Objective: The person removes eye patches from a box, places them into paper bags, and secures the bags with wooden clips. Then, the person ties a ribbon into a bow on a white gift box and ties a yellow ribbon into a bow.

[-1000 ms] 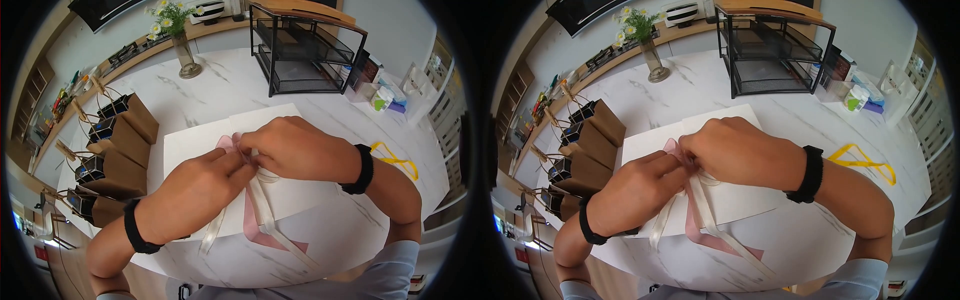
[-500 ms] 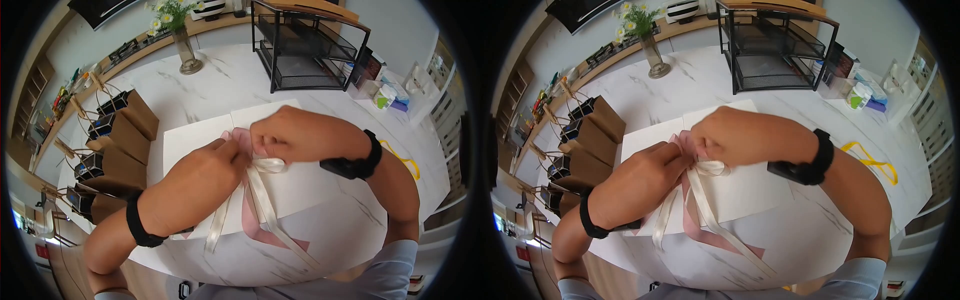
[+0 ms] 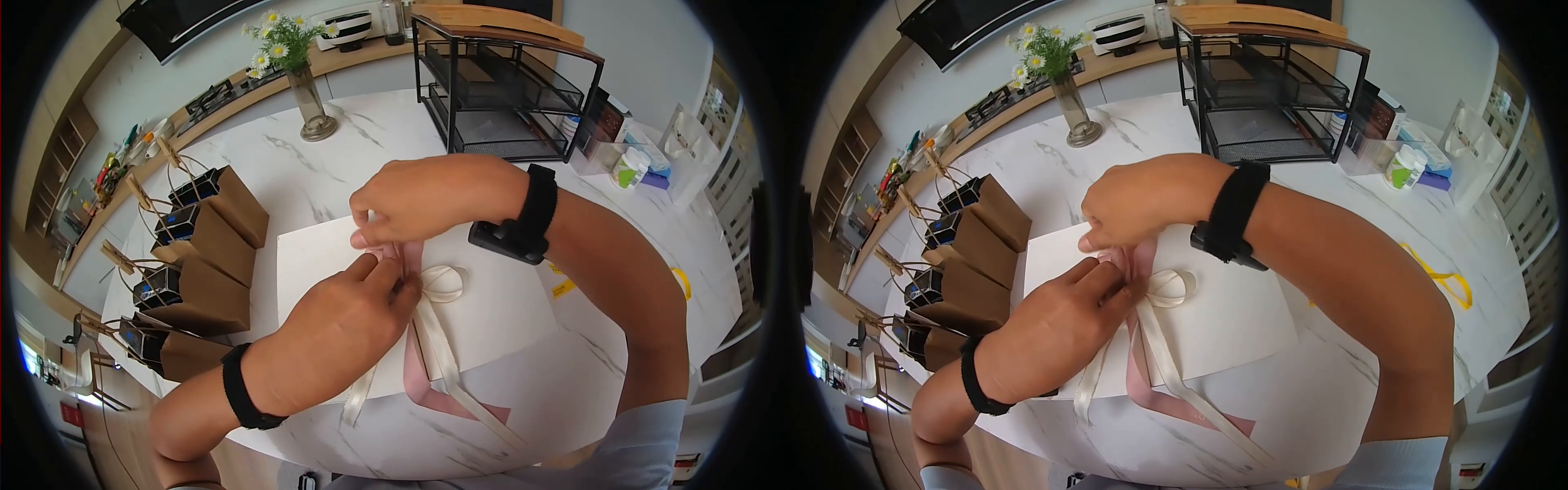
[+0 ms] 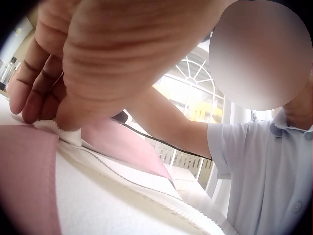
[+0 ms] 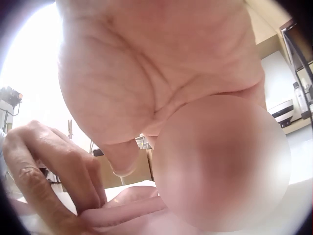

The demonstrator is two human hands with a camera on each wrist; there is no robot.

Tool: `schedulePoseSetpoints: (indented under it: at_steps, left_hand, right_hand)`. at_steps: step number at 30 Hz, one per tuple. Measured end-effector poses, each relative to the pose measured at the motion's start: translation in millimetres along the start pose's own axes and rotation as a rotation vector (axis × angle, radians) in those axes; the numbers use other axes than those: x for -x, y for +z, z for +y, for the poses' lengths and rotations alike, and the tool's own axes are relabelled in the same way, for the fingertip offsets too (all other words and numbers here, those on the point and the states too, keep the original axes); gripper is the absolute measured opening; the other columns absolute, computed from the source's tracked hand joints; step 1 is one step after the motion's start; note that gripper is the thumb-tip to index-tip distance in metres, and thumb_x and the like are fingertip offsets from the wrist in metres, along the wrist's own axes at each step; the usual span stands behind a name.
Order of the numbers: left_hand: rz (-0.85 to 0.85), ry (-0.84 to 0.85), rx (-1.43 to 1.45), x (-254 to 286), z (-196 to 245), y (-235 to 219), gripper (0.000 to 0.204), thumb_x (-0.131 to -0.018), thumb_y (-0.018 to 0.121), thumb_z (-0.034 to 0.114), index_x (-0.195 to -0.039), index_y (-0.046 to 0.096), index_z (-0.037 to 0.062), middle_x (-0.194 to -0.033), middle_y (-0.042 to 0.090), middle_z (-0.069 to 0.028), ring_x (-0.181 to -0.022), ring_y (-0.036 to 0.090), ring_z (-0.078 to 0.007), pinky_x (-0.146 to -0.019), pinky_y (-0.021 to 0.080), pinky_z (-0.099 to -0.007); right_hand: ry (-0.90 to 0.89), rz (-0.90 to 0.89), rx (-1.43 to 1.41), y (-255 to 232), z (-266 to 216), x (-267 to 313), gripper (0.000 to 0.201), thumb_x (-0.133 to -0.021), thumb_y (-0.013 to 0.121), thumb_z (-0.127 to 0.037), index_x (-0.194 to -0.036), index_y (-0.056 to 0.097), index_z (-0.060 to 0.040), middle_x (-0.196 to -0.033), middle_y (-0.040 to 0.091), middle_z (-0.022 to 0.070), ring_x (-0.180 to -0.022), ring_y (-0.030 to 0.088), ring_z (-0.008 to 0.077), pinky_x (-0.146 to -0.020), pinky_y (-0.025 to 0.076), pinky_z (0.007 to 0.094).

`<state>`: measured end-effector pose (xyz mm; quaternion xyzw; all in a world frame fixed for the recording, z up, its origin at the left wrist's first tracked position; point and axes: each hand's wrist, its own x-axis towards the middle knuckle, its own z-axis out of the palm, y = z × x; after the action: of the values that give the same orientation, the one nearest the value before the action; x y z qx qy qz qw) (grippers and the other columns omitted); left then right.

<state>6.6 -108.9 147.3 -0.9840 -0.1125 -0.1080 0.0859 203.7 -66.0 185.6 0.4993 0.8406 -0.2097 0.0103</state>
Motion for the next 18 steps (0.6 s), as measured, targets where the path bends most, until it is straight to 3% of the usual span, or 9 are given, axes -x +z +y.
schedulePoseSetpoints:
  at_steps: [1,3,4,5,7,8,10,13,18]
  left_hand:
    - [0.055,0.031,0.014,0,-1,0,0.034,-0.076,0.065,0.001,-0.109,0.065,-0.0096,-0.098,0.062,-0.0186,-0.091,0.067,-0.0287,-0.074,0.06,-0.0331]
    - [0.032,0.021,0.015,0,0,-2,0.034,-0.076,0.065,0.001,-0.108,0.065,-0.0104,-0.098,0.062,-0.0196,-0.091,0.067,-0.0291,-0.073,0.06,-0.033]
    - [0.007,0.015,0.014,0,0,-2,0.034,-0.076,0.065,0.001,-0.108,0.065,-0.0112,-0.099,0.062,-0.0206,-0.092,0.067,-0.0295,-0.072,0.06,-0.0329]
    - [0.013,0.008,0.016,0,-1,-1,0.034,-0.076,0.065,0.001,-0.108,0.065,-0.0112,-0.099,0.062,-0.0206,-0.092,0.067,-0.0295,-0.072,0.06,-0.0329]
    - [0.032,0.029,0.017,1,-2,0,0.035,-0.076,0.065,0.0,-0.109,0.065,-0.0128,-0.099,0.061,-0.0223,-0.092,0.067,-0.0305,-0.07,0.061,-0.0327]
    - [0.032,0.029,0.019,1,-1,1,0.035,-0.076,0.065,0.0,-0.109,0.065,-0.0128,-0.099,0.061,-0.0223,-0.092,0.067,-0.0305,-0.07,0.061,-0.0327]
    - [-0.034,-0.048,-0.01,1,3,-1,0.05,-0.078,0.065,0.002,-0.127,0.061,-0.0049,-0.103,0.057,-0.0128,-0.096,0.066,-0.0285,-0.077,0.059,-0.0329]
    - [-0.066,-0.051,0.001,2,4,-4,0.05,-0.078,0.065,0.002,-0.127,0.062,-0.0047,-0.104,0.057,-0.013,-0.095,0.066,-0.0281,-0.077,0.059,-0.0324]
    - [-0.035,-0.044,-0.033,2,4,0,0.049,-0.078,0.065,0.002,-0.127,0.063,-0.0039,-0.105,0.058,-0.0125,-0.094,0.066,-0.0272,-0.076,0.059,-0.0315]
  right_hand:
    - [-0.001,-0.004,0.002,-3,0,1,0.031,-0.1,0.06,-0.031,-0.111,0.068,-0.0039,-0.094,0.075,0.0143,-0.089,0.071,0.0302,-0.078,0.054,0.041]
    - [-0.027,0.115,0.061,-9,5,4,0.027,-0.098,0.061,-0.027,-0.109,0.069,-0.0044,-0.098,0.073,0.0137,-0.094,0.07,0.0315,-0.082,0.053,0.0409]
    - [-0.155,0.123,0.06,-14,9,4,0.022,-0.093,0.065,-0.018,-0.11,0.07,-0.0051,-0.106,0.07,0.0131,-0.104,0.066,0.0321,-0.088,0.052,0.0407]
    - [-0.157,0.117,0.066,-17,11,4,0.022,-0.093,0.065,-0.018,-0.11,0.07,-0.0051,-0.106,0.07,0.0131,-0.104,0.066,0.0321,-0.088,0.052,0.0407]
    - [-0.442,0.008,0.013,-21,15,4,0.024,-0.087,0.067,-0.009,-0.11,0.07,-0.0048,-0.113,0.065,0.0135,-0.113,0.061,0.0329,-0.092,0.05,0.0408]
    - [-0.442,0.007,0.012,-19,16,3,0.024,-0.087,0.067,-0.009,-0.11,0.07,-0.0048,-0.113,0.065,0.0135,-0.113,0.061,0.0329,-0.092,0.05,0.0408]
    - [-0.456,-0.075,0.02,-16,13,1,0.028,-0.083,0.066,-0.003,-0.111,0.071,-0.0046,-0.116,0.064,0.0133,-0.114,0.06,0.0327,-0.092,0.05,0.0396]
    - [-0.275,-0.142,0.112,-17,6,5,0.024,-0.082,0.065,-0.001,-0.105,0.071,-0.0021,-0.113,0.064,0.0138,-0.109,0.063,0.0327,-0.09,0.051,0.0396]
    - [-0.325,-0.095,0.131,2,5,3,0.016,-0.08,0.066,-0.001,-0.094,0.07,0.0017,-0.107,0.065,0.0162,-0.102,0.065,0.0341,-0.086,0.054,0.0411]
